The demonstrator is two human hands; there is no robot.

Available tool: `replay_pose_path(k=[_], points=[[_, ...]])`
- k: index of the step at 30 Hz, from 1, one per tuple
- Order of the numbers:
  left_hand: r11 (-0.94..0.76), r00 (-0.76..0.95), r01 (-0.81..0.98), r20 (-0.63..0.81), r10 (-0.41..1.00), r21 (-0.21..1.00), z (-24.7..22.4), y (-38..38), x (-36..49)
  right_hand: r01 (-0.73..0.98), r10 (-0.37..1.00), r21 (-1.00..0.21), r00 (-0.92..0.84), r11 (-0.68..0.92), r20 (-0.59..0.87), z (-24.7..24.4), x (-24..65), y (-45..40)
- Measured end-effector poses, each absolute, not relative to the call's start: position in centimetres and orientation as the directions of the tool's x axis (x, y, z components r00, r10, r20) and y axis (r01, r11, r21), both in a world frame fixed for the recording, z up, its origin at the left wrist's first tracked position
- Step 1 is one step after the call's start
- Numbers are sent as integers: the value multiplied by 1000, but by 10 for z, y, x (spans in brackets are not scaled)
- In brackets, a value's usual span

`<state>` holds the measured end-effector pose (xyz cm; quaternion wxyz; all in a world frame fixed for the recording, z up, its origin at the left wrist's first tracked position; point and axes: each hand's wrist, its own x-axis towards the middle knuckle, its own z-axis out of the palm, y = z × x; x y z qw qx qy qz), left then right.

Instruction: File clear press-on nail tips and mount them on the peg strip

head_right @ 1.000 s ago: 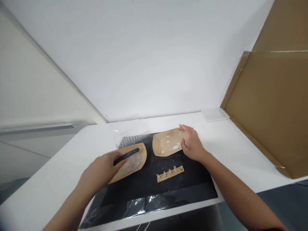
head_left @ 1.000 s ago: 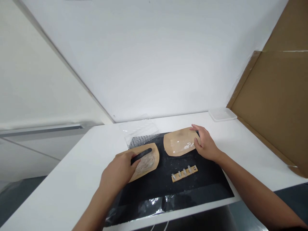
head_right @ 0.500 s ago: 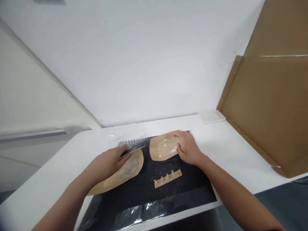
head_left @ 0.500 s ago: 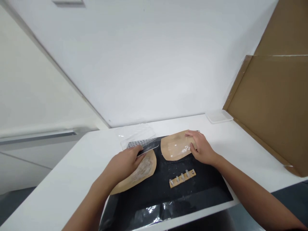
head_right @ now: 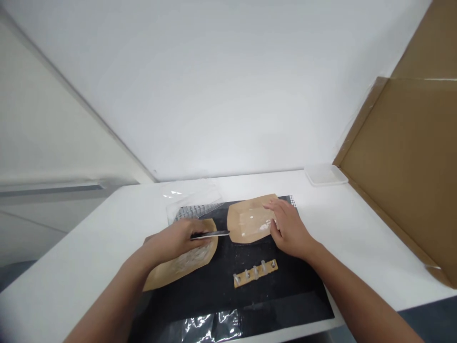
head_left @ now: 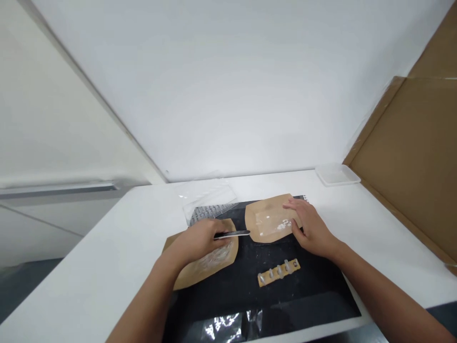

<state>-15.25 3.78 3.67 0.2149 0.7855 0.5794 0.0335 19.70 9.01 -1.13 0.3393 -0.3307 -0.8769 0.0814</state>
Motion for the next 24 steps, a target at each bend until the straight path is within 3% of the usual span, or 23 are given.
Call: replay_pose_path(k=[12,17,24], points=[[-342,386,839,-17,923,424,40,23,-163,519,646,-389,-564,762,514,-14,197,89],[-454,433,727,169,885,516,43,17,-158,531,659,-392,-570,752,492,-16,198,89],[-449,316,713,324,892,539,37,13,-147,510,645,-395,-581,764,497,-21,199,91]])
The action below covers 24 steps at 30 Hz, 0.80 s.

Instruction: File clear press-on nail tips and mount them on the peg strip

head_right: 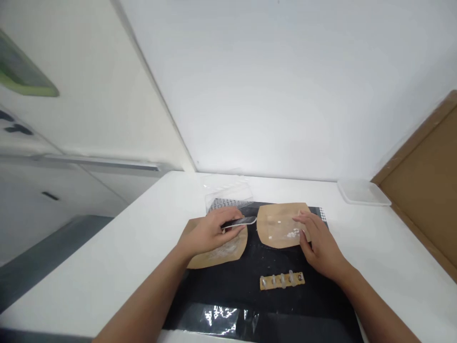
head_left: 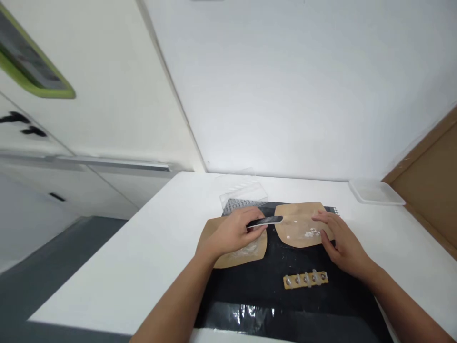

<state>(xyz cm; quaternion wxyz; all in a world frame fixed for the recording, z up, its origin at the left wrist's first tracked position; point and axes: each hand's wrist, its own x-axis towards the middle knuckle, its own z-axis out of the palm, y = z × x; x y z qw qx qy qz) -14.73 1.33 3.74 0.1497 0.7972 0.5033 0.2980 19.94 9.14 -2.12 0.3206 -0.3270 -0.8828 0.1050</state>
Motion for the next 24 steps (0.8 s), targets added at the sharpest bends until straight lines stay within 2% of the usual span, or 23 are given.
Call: replay_pose_path(k=[4,10,13,16,19,24], points=[[-437,280,704,346,895,560,35,6,-129,469,626,-415,-588,779,511,-23,197,92],[-431,187,496,392,901,754,31,-2,-88,351,594,-486,-579,800,559,-13,178,70],[-344,121,352,321,939,871,26,-5,-71,261,589,-557,-583,788,560,-6,165,56],[-194,102,178,178,979,965,21,-5,-61,179,604,-633,-570,753,557,-2,157,49],[-49,104,58,43,994,997,17,-4,-57,143,622,-668,-546,730,562,3,155,46],[20,122,-40,-15,992,999,18,-2,-54,121,651,-723,-553,680,520,10,157,44]])
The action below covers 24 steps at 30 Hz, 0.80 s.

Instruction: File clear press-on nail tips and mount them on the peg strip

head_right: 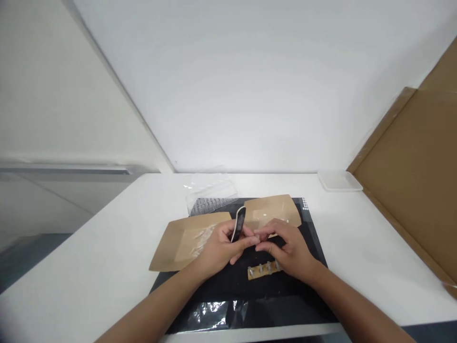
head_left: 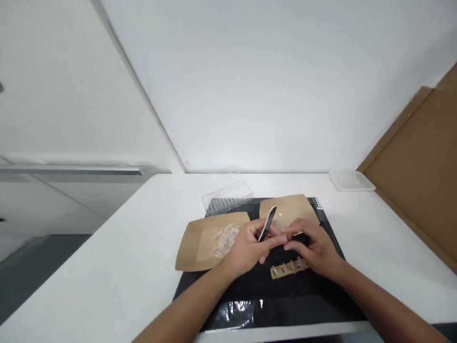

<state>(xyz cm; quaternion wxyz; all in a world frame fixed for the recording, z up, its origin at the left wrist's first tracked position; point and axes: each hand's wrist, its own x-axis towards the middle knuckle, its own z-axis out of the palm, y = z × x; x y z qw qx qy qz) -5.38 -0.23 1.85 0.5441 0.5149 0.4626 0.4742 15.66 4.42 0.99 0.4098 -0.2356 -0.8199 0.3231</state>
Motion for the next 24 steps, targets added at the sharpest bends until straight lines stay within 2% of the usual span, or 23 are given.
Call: replay_pose_path(k=[7,12,15,19,24], points=[[32,151,-60,-22,988,998,20,-5,-53,9,593,-683,-505,730,627,10,157,46],[-25,152,-19,27,988,1000,20,-9,-58,16,564,-643,-496,766,660,12,161,47],[-79,132,86,67,989,993,22,-10,-62,54,541,-601,-503,798,674,15,165,47],[-225,94,356,205,974,907,22,-11,-70,116,518,-545,-522,831,678,16,169,48],[-315,207,546,239,949,777,29,-16,-76,77,542,-577,-461,813,703,10,173,53]])
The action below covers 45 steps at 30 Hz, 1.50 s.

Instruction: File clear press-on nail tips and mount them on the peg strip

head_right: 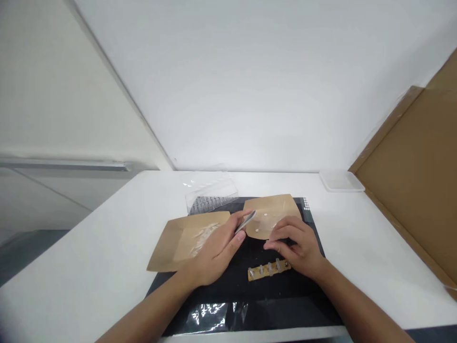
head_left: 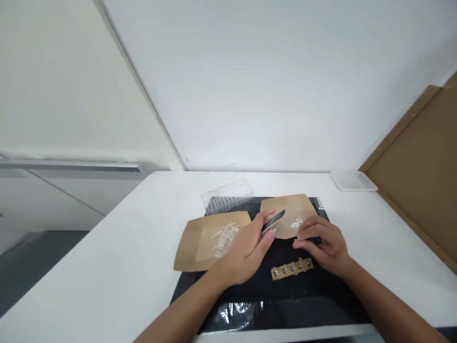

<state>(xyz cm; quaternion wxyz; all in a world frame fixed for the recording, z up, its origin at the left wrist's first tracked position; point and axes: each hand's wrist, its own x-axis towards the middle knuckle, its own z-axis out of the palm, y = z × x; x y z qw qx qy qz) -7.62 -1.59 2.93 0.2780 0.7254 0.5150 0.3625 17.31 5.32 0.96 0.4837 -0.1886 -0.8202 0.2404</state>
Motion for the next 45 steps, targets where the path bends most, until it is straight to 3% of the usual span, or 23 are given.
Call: replay_pose_path(k=[3,9,12,15,20,24,32,36,45], points=[[-370,257,647,265,929,667,31,-17,-74,36,582,-604,-319,796,748,7,179,59],[-442,340,876,401,851,196,14,-7,-63,137,565,-549,-264,824,782,5,177,63],[-428,339,895,435,834,124,8,-5,-61,211,545,-504,-250,838,800,-1,168,59],[-446,341,881,442,830,158,10,-5,-61,267,478,-416,-235,869,847,-5,163,57],[-485,251,778,509,823,400,13,-9,-58,336,416,-333,-213,881,884,-4,160,58],[-512,135,692,605,784,509,7,-10,-50,327,474,-403,-175,855,863,-2,160,57],[-511,148,651,567,810,561,1,-9,-46,187,603,-583,-70,791,795,-4,162,59],[-485,148,637,522,840,599,4,-11,-44,121,602,-589,-151,799,784,-7,160,58],[-377,166,680,369,915,629,10,-19,-37,230,618,-576,-210,785,758,-4,158,54]])
